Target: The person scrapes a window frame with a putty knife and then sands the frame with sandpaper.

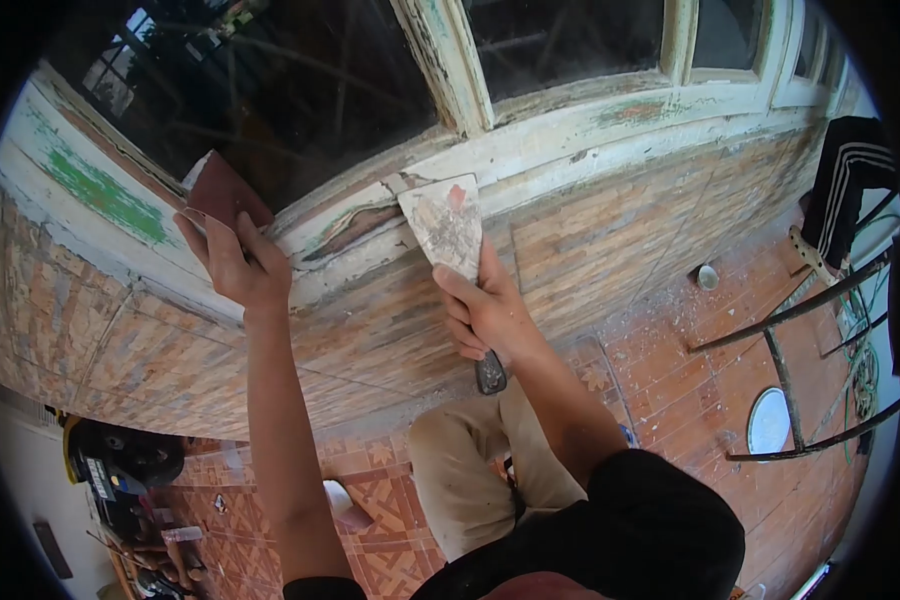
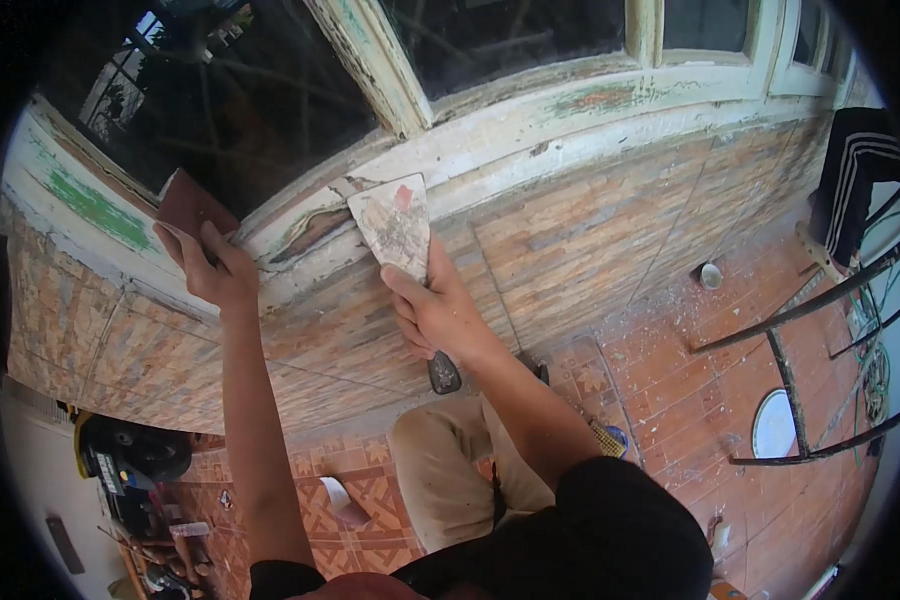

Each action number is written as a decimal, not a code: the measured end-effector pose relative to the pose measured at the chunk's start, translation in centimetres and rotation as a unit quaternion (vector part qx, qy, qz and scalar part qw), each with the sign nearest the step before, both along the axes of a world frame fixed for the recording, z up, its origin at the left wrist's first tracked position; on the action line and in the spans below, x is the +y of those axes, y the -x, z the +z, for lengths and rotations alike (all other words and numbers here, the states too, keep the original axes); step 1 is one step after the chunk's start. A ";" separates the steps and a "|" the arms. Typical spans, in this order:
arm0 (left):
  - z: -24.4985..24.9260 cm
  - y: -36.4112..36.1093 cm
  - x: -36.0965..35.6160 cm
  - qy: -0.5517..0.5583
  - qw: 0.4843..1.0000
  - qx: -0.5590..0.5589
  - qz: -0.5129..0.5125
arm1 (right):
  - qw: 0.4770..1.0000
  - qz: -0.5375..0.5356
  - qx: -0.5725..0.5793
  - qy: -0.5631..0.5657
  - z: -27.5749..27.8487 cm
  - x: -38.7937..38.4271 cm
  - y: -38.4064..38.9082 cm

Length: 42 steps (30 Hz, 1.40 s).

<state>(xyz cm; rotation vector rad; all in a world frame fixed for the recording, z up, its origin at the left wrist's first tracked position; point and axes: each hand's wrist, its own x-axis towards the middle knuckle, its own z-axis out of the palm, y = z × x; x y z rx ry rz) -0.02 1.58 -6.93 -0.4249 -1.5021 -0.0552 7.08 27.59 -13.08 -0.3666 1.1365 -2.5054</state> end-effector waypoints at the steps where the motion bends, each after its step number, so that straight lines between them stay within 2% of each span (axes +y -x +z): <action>1: 0.0 0.2 0.1 -0.004 1.000 0.005 -0.002 | 1.000 -0.008 0.009 0.003 0.2 -0.1 -0.1; 4: -0.4 -0.1 -0.3 0.005 1.000 -0.016 0.004 | 1.000 -0.014 -0.003 0.012 1.2 -1.0 -0.3; 7: -0.3 0.2 -0.6 0.021 1.000 0.007 -0.003 | 1.000 -0.011 -0.003 0.010 0.5 -0.8 -0.2; 10: -0.2 0.3 -0.5 0.021 1.000 -0.018 0.008 | 1.000 -0.025 0.007 0.004 0.3 -0.9 0.1; 12: -0.5 0.5 -0.7 0.025 1.000 0.012 -0.008 | 1.000 -0.029 0.008 0.008 -0.4 -0.9 -0.3; 15: -0.2 0.0 -0.4 0.028 0.999 -0.016 -0.004 | 0.998 -0.049 0.014 0.033 -1.3 0.2 -0.4; 17: 0.1 -0.1 -0.3 0.026 1.000 -0.014 0.000 | 0.989 -0.129 -0.052 0.056 -2.1 1.8 -0.6; 20: -0.2 0.2 -0.2 0.037 0.999 -0.013 -0.010 | 0.993 -0.103 -0.036 0.050 -0.9 1.7 -0.5; 21: -0.1 0.3 -0.4 0.049 0.999 0.000 -0.016 | 0.996 -0.079 -0.030 0.010 -0.9 0.9 -0.1; 23: -0.2 0.1 -0.9 0.045 0.998 -0.026 -0.021 | 0.994 -0.106 -0.004 -0.004 -1.0 -1.7 -1.0; 24: -0.4 0.1 -1.2 0.049 0.997 -0.054 -0.028 | 0.991 -0.134 0.019 -0.009 -1.7 -2.6 -1.8; 25: -0.8 0.4 -1.5 0.034 0.994 -0.054 -0.083 | 0.992 -0.118 0.023 -0.026 -3.4 -2.7 -2.9; 26: -0.8 0.6 -1.6 0.035 0.995 -0.044 -0.084 | 0.993 -0.104 0.032 -0.040 -5.9 -2.5 -3.8; 28: -1.0 0.0 -1.1 -0.001 0.992 -0.067 -0.105 | 0.972 -0.191 0.067 -0.122 -12.5 -1.7 -5.9; 30: -0.3 -0.3 -0.8 0.015 0.992 -0.057 -0.112 | 0.927 -0.278 0.137 -0.210 -19.2 1.2 -7.9; 32: -0.7 -0.3 -0.9 0.014 0.990 -0.066 -0.126 | 0.901 -0.286 0.001 -0.327 -22.4 6.1 -11.2; 33: -1.0 -0.7 -0.9 0.001 0.991 -0.065 -0.120 | 0.898 -0.280 0.006 -0.338 -22.8 8.7 -12.2; 36: -0.8 -1.5 -1.5 -0.021 0.987 -0.094 -0.126 | 0.822 -0.505 -0.165 -0.206 -22.7 15.1 -13.1; 38: -0.9 -1.9 -1.7 -0.035 0.970 -0.154 -0.183 | 0.776 -0.566 -0.163 -0.223 -20.6 18.4 -13.5; 40: 1.5 -4.4 -0.5 -0.008 0.973 -0.143 -0.181 | 0.748 -0.597 -0.111 -0.266 -21.1 21.6 -13.6; 41: 2.9 -5.8 0.3 -0.017 0.964 -0.175 -0.199 | 0.719 -0.587 -0.072 -0.366 -21.4 23.3 -13.5; 42: 3.7 -6.8 0.6 -0.027 0.953 -0.208 -0.217 | 0.721 -0.586 -0.065 -0.365 -21.5 23.3 -12.8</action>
